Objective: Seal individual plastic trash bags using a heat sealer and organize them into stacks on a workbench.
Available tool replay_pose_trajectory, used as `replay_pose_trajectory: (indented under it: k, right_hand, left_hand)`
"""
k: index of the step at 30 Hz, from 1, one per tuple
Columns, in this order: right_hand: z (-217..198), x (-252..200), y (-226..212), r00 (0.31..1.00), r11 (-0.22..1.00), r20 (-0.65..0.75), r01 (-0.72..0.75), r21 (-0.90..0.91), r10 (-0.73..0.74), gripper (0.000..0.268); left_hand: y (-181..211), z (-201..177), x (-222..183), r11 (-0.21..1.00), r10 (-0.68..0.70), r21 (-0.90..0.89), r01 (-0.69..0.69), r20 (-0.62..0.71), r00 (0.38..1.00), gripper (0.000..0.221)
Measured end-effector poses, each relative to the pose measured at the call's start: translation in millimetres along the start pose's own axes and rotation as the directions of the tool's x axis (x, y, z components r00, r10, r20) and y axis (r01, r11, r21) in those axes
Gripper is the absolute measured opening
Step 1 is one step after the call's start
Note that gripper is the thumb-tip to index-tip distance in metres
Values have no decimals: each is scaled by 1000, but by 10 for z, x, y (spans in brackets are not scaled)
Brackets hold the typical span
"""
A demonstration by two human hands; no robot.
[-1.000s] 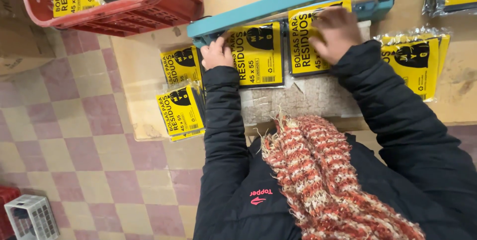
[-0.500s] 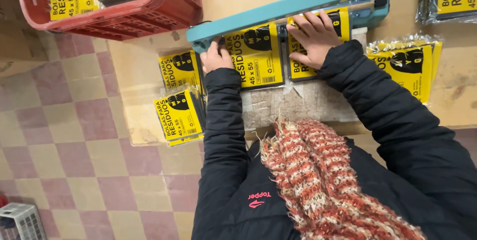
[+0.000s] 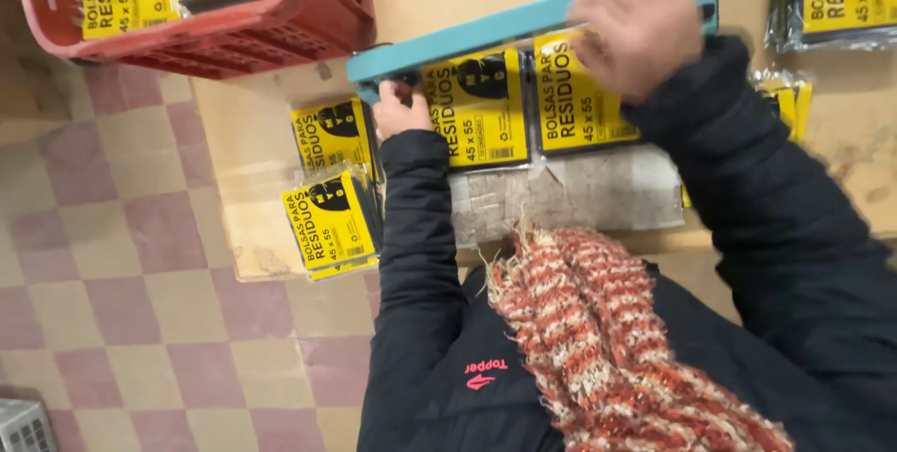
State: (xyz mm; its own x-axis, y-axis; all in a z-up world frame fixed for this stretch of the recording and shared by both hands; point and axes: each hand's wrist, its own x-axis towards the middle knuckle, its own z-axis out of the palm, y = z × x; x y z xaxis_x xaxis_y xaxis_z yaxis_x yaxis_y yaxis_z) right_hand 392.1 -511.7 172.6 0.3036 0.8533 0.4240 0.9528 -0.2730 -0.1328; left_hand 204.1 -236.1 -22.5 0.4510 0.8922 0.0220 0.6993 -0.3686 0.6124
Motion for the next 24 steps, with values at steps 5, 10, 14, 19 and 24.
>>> replay_pose_trajectory:
  k: [5,10,14,19,24]
  right_hand:
    - [184,275,507,893,929,256,-348,-126,369,42]
    - [702,-33,826,866,913,297,-402,-62,402,53]
    - [870,-130,939,824,887,378,-461,16,422,51]
    - [943,-192,944,853,891,326,-450,63,408,52]
    - [1197,-423,1085,819,838,375,-520,165,434,53]
  left_hand:
    - [12,99,81,999,-14,-37,14,-8,1000,24]
    - [47,58,67,999,-36,-33,36,-1,999,19]
    - [-3,83,71,999,-20,-45,21,11,1000,19]
    - [-25,77,79,998,30,-51,-29,13,999,19]
    - [190,-169,-57,995,61,-87,-57,36,997,20]
